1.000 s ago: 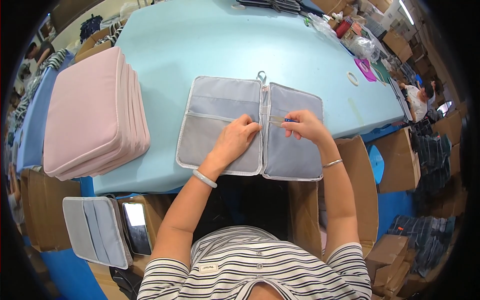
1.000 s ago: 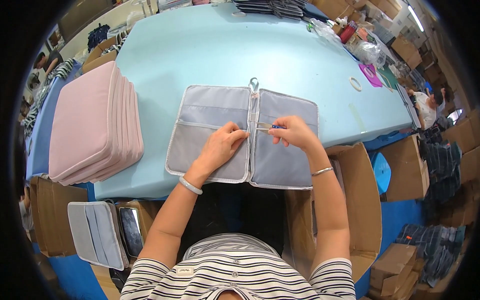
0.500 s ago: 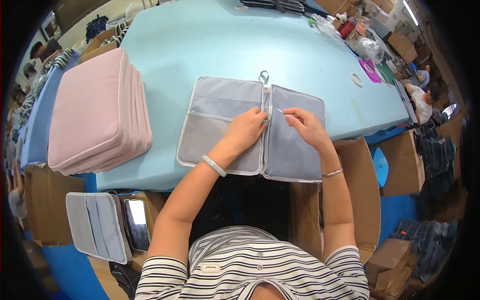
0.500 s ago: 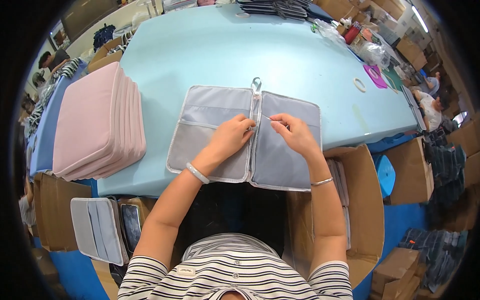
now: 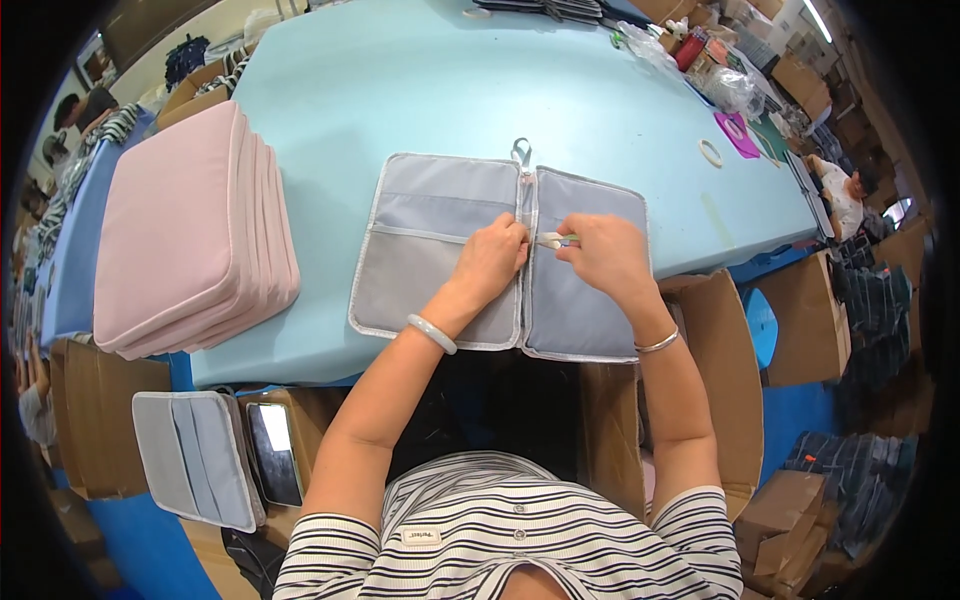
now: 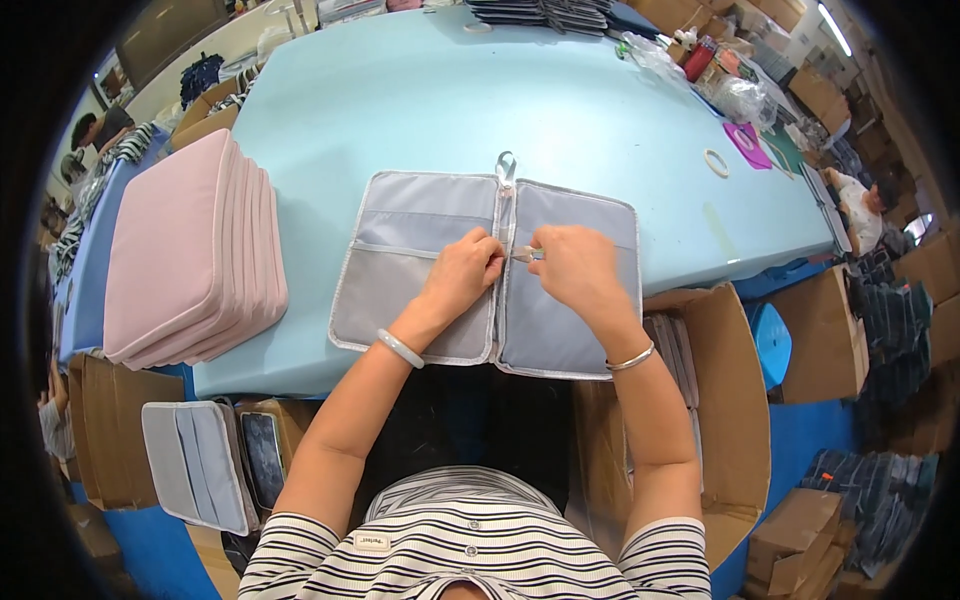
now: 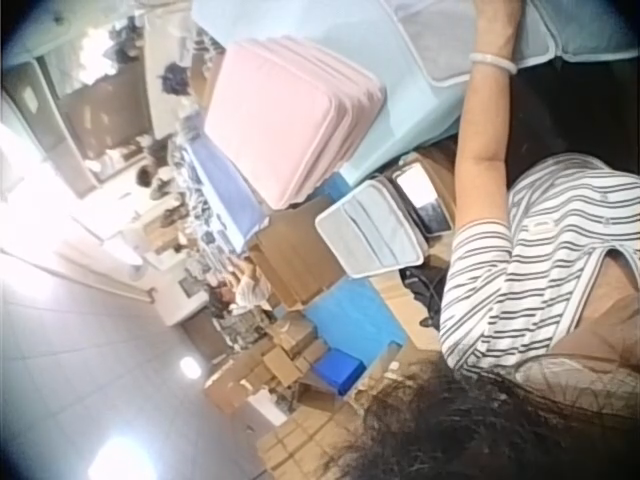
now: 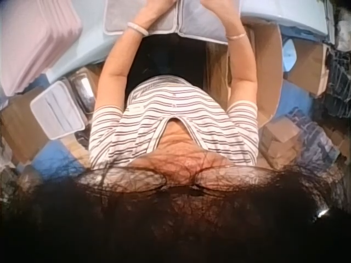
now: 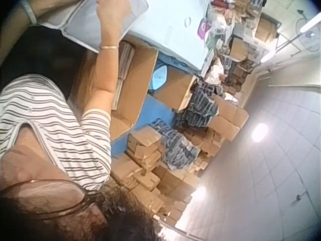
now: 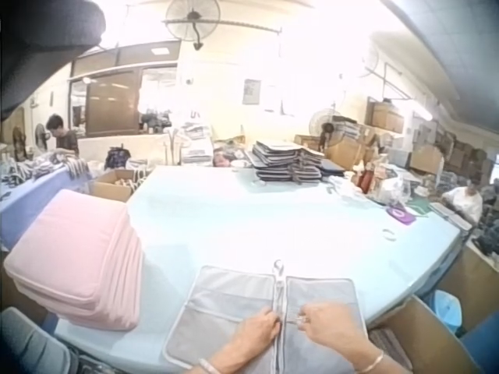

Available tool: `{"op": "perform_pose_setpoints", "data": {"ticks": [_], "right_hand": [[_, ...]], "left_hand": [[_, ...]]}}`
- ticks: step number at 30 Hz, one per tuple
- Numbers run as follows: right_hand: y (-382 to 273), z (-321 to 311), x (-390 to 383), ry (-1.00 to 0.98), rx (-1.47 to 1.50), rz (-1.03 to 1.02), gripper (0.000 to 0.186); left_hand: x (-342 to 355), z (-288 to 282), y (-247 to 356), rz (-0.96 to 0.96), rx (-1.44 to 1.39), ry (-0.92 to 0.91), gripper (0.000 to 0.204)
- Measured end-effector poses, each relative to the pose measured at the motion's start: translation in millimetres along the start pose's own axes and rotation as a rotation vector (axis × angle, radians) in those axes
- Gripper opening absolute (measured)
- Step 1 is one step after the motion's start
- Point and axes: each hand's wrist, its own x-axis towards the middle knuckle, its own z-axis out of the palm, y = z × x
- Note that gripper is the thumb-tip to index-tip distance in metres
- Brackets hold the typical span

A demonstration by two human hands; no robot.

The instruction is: Trimming loose threads from zippered pouches with small snips and inspecting them in a workshop.

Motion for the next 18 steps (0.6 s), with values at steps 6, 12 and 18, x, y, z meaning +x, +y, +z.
{"op": "perform_pose_setpoints", "data": {"ticks": [6,12,18], "right_hand": [[-16.8,-2.7,7.8,-0.065,-0.157,-0.031,0.010],[-31.4,0.9,15.6,-0.100,-0.329,-0.091,0.005],[-33.2,2.2,18.3,-0.101,-0.371,-0.119,0.007]], "left_hand": [[-1.3,0.4,0.1,-0.026,-0.040,0.021,0.009],[-2.1,2.8,-4.3,-0.006,-0.032,0.035,0.010],[-2.2,-0.2,-1.1,-0.003,-0.039,0.026,0.009]]}}
